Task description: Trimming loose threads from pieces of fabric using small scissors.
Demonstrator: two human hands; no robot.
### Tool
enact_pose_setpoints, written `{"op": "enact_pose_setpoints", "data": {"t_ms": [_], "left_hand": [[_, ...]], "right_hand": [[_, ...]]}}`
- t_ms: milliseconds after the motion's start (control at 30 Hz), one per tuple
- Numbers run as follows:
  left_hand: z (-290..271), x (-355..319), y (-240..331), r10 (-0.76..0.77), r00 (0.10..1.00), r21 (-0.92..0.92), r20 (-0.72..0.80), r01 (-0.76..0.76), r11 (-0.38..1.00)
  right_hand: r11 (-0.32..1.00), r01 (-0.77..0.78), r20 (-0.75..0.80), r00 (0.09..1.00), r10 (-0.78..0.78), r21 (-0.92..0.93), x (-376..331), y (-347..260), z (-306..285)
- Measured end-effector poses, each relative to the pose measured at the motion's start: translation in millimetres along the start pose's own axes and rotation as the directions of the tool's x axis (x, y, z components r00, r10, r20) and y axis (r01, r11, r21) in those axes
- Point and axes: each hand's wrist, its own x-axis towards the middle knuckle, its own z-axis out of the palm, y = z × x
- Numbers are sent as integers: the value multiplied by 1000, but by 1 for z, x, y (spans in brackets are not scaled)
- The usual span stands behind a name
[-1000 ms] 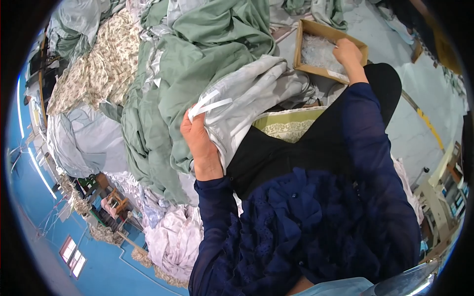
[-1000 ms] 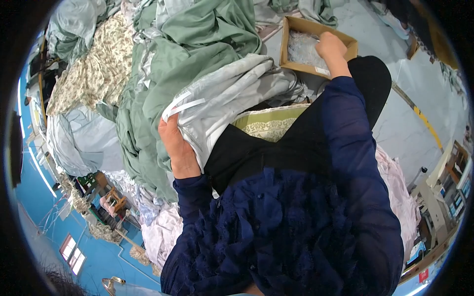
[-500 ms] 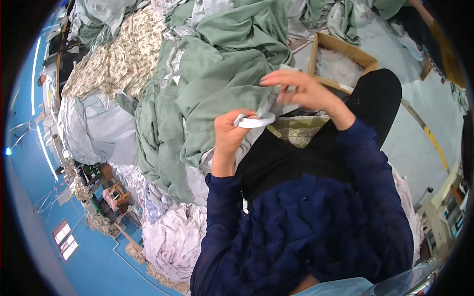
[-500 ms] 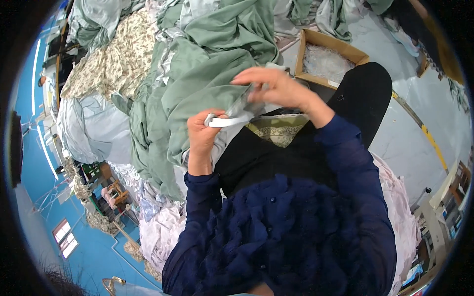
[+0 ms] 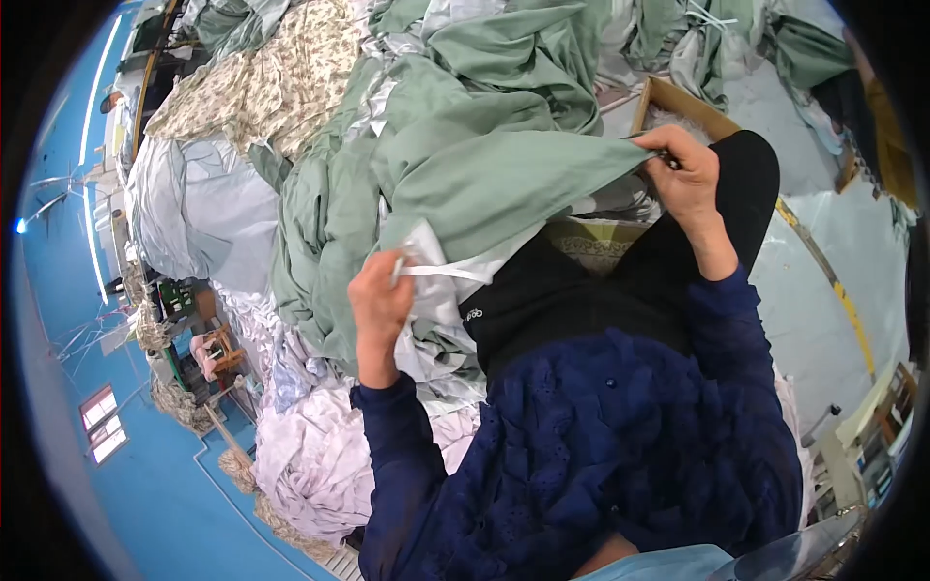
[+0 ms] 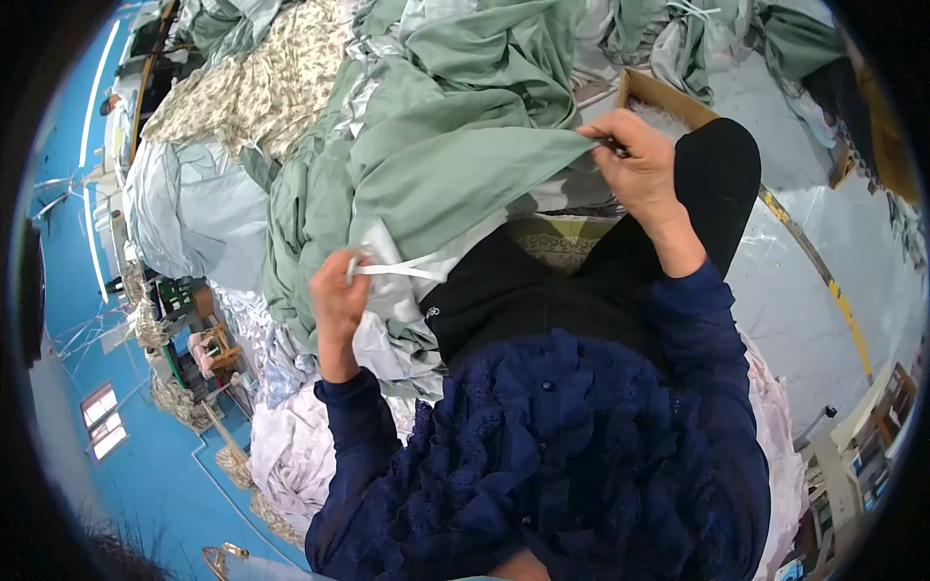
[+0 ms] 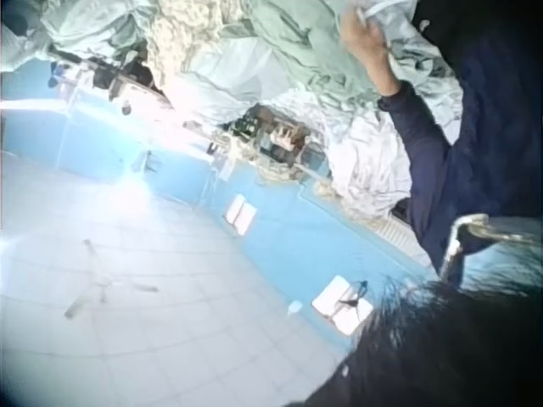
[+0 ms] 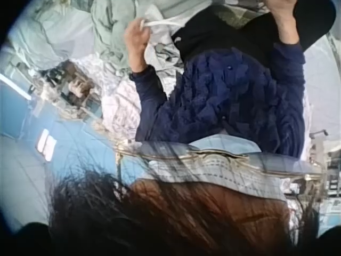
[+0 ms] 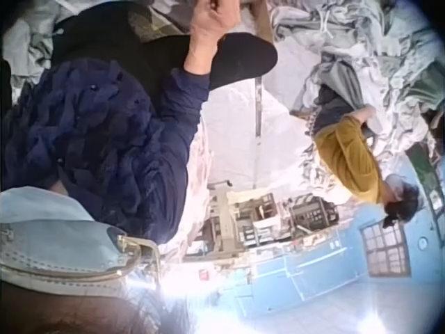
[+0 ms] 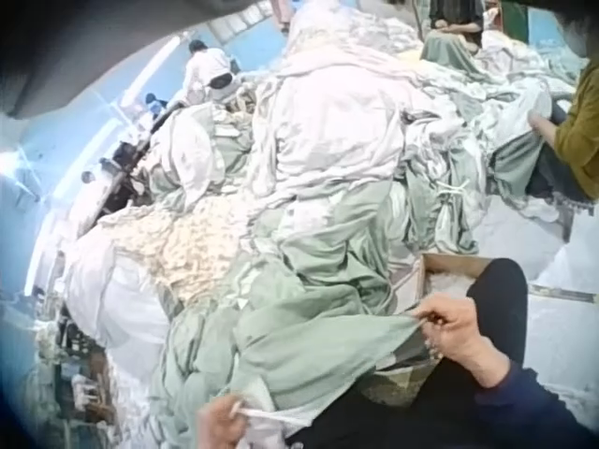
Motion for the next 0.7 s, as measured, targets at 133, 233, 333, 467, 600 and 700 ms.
{"op": "enact_pose_setpoints", "data": {"t_ms": [133,233,333,467,600,700], "left_hand": [[-21,-50,-60,-174,960,-67,-221,163,984],[-59,-89,-112,-288,910,247,-297,364,898],[-98,-123,-162,-224,883,341,-413,378,861],[-159,-161,-209,-206,751,402,-627,538,740],[-208,-178,-217,-288,577,257,-764,683,684],[-229,-178,-215,-334,432,93,-838,715,693]], "right_hand": [[997,-78,-98,992,75,-22,-13,22,-14],[994,-104,-106,989,100,-25,-17,35,-20],[990,-136,-161,978,130,-28,-16,40,-18],[984,-158,-255,951,174,83,-17,68,-24],[911,-232,-251,911,327,341,-10,88,-36],[867,-338,-191,885,426,367,-2,88,-37]]}}
